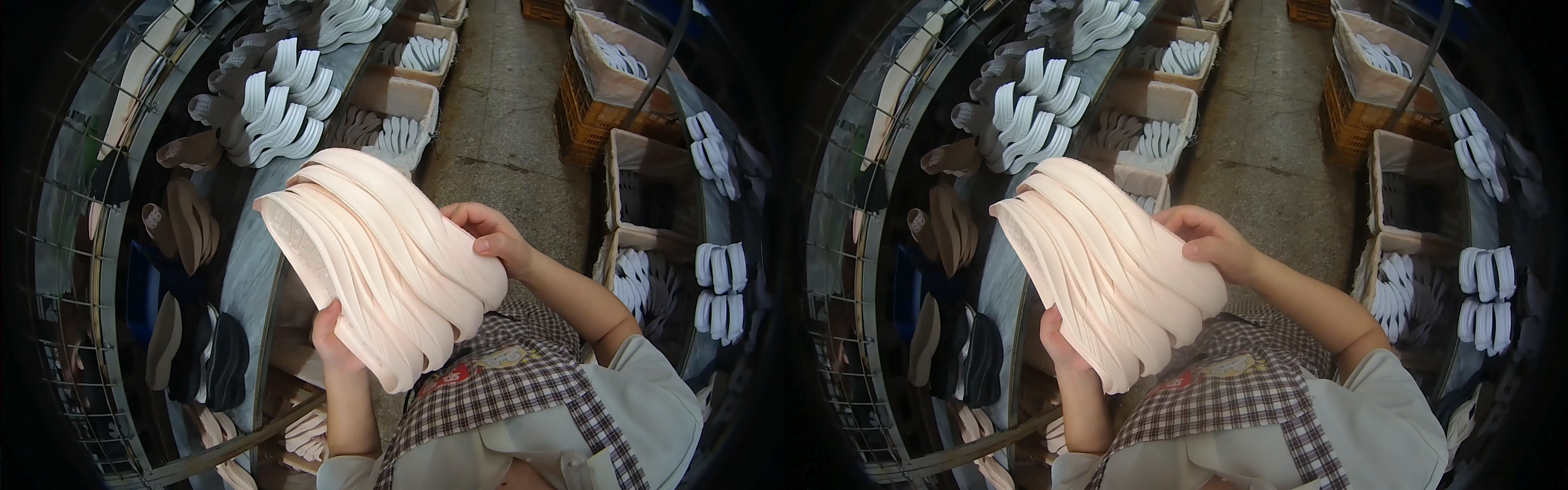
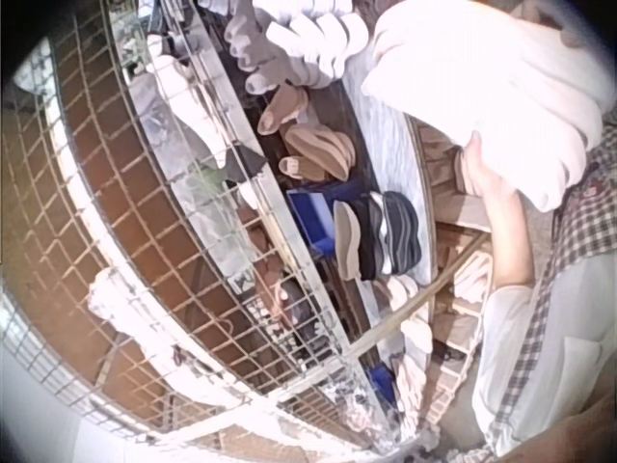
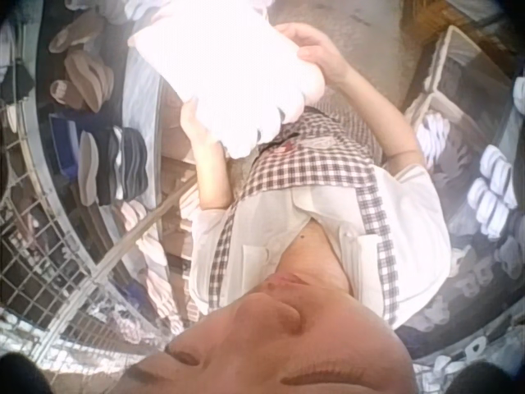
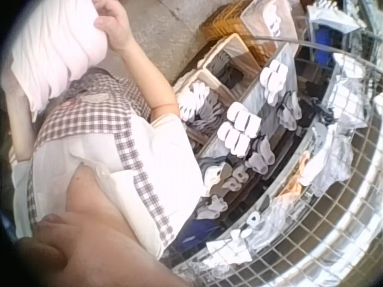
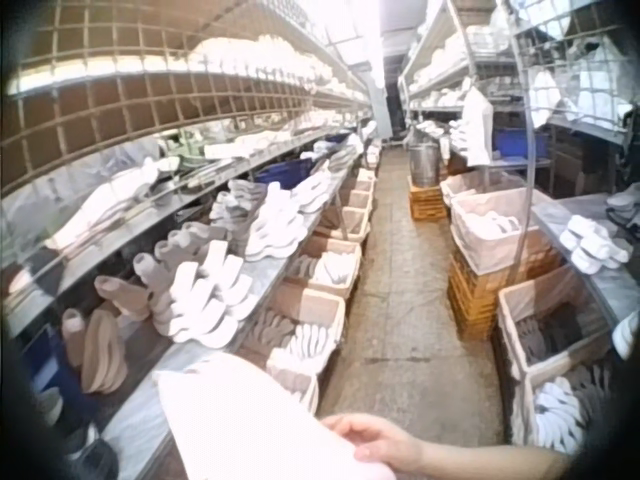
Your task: The person repeatedly picks up stacks of pink slippers from a shelf, aligns them, and places them back. They occasionally use a small brush to clean the sole of a slipper before restacking. The slippers are handled in groups and placed into bins or back onto the shelf.
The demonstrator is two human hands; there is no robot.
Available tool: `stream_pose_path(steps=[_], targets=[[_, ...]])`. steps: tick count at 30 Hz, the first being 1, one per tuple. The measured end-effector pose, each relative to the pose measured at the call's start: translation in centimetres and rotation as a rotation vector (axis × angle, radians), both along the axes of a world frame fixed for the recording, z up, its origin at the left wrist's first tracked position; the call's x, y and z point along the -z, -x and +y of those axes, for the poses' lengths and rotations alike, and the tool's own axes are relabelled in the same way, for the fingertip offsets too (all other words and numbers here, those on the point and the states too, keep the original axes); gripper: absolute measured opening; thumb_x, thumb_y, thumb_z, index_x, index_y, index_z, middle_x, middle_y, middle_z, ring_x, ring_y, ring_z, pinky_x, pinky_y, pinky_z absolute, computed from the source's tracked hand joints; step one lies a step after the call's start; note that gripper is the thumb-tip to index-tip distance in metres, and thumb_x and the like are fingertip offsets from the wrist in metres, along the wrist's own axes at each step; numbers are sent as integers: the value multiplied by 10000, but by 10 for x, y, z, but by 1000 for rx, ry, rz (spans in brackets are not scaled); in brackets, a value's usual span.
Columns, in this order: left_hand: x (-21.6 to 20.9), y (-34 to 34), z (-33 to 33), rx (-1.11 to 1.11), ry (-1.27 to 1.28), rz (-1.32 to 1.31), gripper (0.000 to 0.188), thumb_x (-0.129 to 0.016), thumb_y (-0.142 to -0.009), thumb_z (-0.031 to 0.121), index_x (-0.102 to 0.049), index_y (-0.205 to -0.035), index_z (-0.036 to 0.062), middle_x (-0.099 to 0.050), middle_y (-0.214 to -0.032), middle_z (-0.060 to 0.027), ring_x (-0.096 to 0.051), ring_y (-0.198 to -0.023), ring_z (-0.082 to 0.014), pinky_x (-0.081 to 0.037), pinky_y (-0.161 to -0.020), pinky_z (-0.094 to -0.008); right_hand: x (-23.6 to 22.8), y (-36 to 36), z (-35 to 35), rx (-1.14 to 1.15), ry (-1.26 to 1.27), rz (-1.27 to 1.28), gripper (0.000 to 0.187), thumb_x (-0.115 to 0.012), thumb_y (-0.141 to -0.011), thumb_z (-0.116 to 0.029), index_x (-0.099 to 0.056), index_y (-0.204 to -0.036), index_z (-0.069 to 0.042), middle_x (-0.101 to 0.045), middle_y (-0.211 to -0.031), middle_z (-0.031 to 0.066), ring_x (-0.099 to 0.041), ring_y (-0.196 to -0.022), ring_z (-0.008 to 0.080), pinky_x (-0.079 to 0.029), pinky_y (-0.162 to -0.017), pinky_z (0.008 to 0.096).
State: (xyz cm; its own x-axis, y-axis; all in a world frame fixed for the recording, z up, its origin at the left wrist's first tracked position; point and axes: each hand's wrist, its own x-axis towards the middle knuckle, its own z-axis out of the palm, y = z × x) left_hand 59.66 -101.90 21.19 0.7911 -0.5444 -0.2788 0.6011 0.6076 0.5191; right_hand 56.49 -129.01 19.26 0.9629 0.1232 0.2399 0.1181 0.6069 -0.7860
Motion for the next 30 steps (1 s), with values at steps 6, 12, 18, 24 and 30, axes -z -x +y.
stream_pose_path(steps=[6,12,18,24,30], targets=[[-7,4,0,-19,-3,24,625,-510,-835,262,-339,-1350,-48,-474,-1298,-231,-494,-1167,-360,-392,-995,-483,0,-4,3,-9,1,-39,437,-669,-761,-330,-564,-1046,-15,-536,-1200,125,-528,-1081,204,-416,-945,352],[-9,5,2,-30,5,12,638,-508,-833,266,-323,-1357,-48,-464,-1307,-231,-484,-1179,-361,-385,-1001,-485,-2,-5,8,41,38,-10,416,-634,-728,-363,-558,-957,-24,-548,-1136,150,-554,-1006,208,-448,-887,342],[-10,8,4,-58,20,-4,630,-492,-843,284,-333,-1369,-22,-439,-1339,-230,-463,-1199,-383,-371,-1009,-509,-3,-8,9,40,39,-9,489,-630,-726,-380,-533,-1037,-15,-549,-1134,142,-552,-1016,203,-436,-905,343],[-11,8,4,-75,51,-50,650,-501,-838,259,-293,-1375,-41,-441,-1332,-232,-463,-1197,-379,-367,-1015,-497,-1,-6,10,-1,28,20,605,-624,-730,-356,-476,-1186,12,-546,-1158,137,-542,-1065,204,-420,-940,346],[-6,6,10,-43,14,-54,655,-502,-837,239,-275,-1381,-46,-435,-1333,-236,-457,-1203,-383,-371,-1016,-496,4,-9,12,-60,-40,-122,579,-656,-797,-320,-445,-1240,-13,-493,-1246,123,-479,-1163,218,-380,-990,378]])
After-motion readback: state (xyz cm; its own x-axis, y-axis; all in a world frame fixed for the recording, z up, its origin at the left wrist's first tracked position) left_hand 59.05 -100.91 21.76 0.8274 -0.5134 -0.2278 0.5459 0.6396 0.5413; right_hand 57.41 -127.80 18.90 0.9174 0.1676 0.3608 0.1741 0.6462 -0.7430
